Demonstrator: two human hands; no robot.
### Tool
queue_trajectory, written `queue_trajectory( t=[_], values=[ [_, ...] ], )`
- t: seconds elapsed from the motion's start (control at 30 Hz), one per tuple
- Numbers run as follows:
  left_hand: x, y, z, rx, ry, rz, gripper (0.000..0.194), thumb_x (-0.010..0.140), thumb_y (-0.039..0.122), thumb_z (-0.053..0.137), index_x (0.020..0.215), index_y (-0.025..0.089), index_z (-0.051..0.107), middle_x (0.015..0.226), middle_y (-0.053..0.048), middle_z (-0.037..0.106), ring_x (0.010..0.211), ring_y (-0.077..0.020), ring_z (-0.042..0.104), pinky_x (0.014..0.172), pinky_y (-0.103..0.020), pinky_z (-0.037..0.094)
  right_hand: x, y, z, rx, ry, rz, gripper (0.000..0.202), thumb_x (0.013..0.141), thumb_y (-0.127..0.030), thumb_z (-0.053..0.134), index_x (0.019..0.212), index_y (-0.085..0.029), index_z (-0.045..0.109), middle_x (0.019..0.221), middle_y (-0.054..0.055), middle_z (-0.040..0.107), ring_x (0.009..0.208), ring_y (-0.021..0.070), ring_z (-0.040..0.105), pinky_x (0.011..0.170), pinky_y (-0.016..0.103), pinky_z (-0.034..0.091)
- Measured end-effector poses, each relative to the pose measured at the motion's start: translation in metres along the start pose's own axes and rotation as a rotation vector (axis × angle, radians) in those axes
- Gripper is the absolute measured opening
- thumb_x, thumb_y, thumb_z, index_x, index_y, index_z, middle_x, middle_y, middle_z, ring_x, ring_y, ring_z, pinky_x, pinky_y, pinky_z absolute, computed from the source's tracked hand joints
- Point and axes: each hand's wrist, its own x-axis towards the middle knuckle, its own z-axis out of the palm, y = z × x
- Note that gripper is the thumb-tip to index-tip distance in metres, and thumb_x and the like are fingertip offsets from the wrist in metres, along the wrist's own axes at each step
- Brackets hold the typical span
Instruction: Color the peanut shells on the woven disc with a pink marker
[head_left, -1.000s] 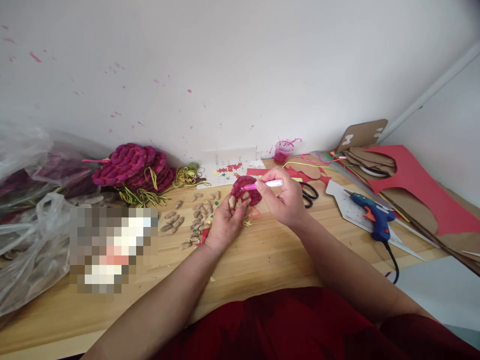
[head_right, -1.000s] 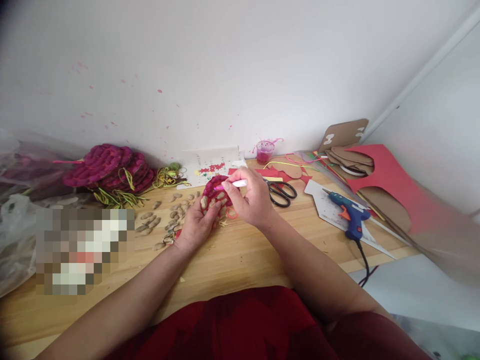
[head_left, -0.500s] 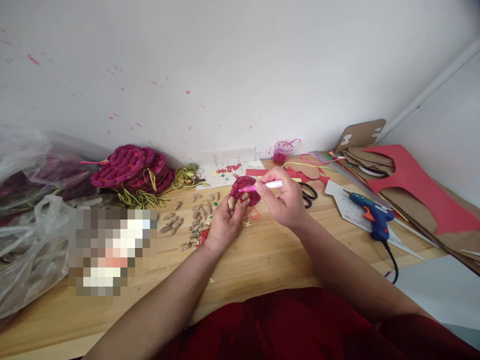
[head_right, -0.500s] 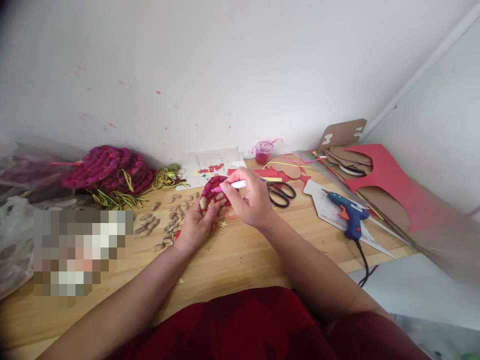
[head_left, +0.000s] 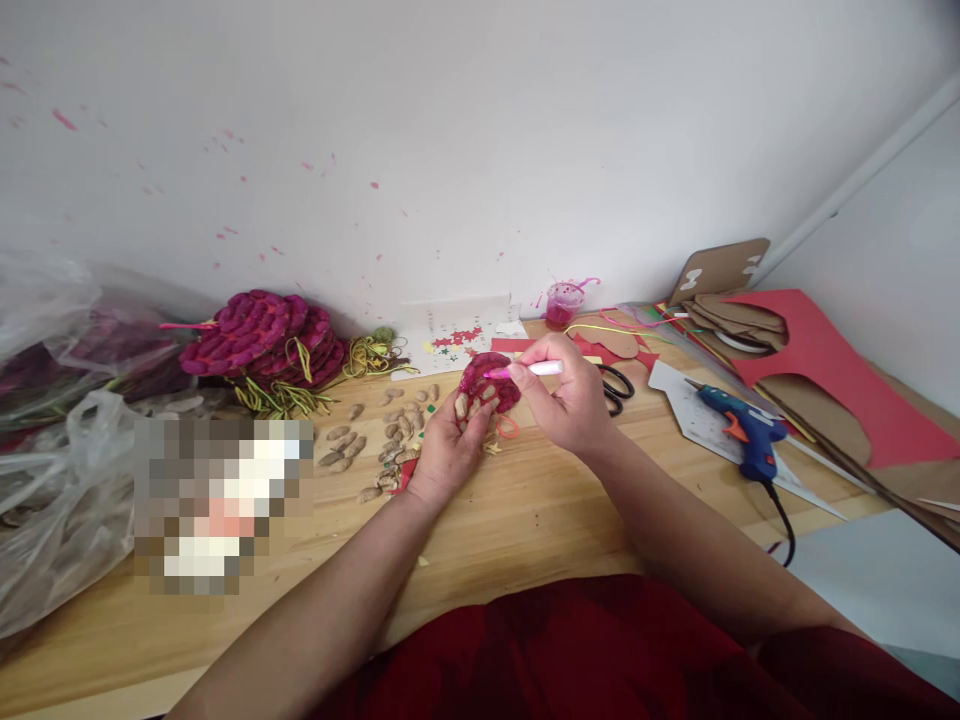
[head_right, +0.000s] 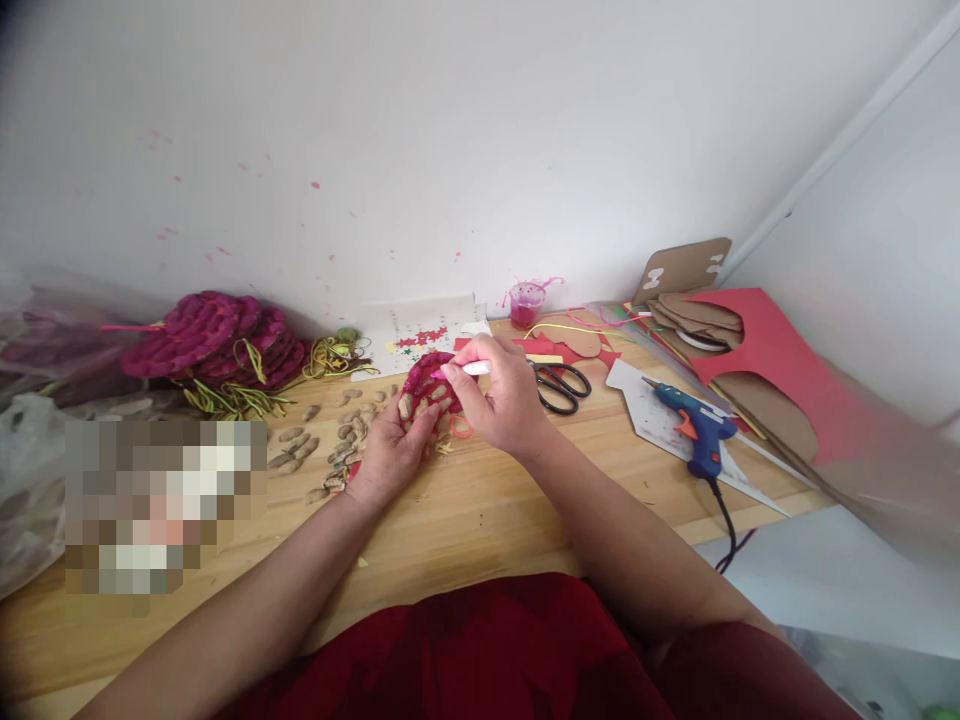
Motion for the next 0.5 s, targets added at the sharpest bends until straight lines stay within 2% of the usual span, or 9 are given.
queue_trajectory(
  t=[0.23,0.4,0.5],
  values=[
    [-0.0006,-0.0008,-0.0003,-0.004,-0.037,-0.036,0.030,0.095,0.043,0.067,0.114,0.020,0.070,0.064,0.004,0.058,0.067,-0.0153,0.060,0.067,-0.026,0.051,-0.0007,-0.0022,0.0012,0.057,-0.070,0.007,0.010,0.098,-0.029,0.063,0.090,-0.025,0.060,0.083,0.001,0.068,0.080,0.0189,0.063,0.075,0.037,0.047],
    [-0.0004,-0.0024,-0.0008,-0.010,-0.044,-0.023,0.028,0.095,0.043,0.068,0.111,0.020,0.070,0.065,0.003,0.060,0.068,-0.0164,0.061,0.066,-0.026,0.051,-0.0006,0.0001,0.0007,0.008,0.008,-0.002,0.011,0.097,-0.029,0.065,0.089,-0.025,0.059,0.083,0.001,0.067,0.079,0.0196,0.063,0.075,0.038,0.047],
    [-0.0004,-0.0020,-0.0010,0.007,-0.043,-0.029,0.027,0.095,0.044,0.067,0.108,0.020,0.070,0.064,0.004,0.059,0.065,-0.0159,0.059,0.065,-0.026,0.050,-0.0002,-0.0013,-0.0004,0.051,-0.034,-0.018,0.010,0.098,-0.029,0.064,0.089,-0.025,0.060,0.084,0.001,0.068,0.080,0.0194,0.064,0.076,0.038,0.048]
  ],
)
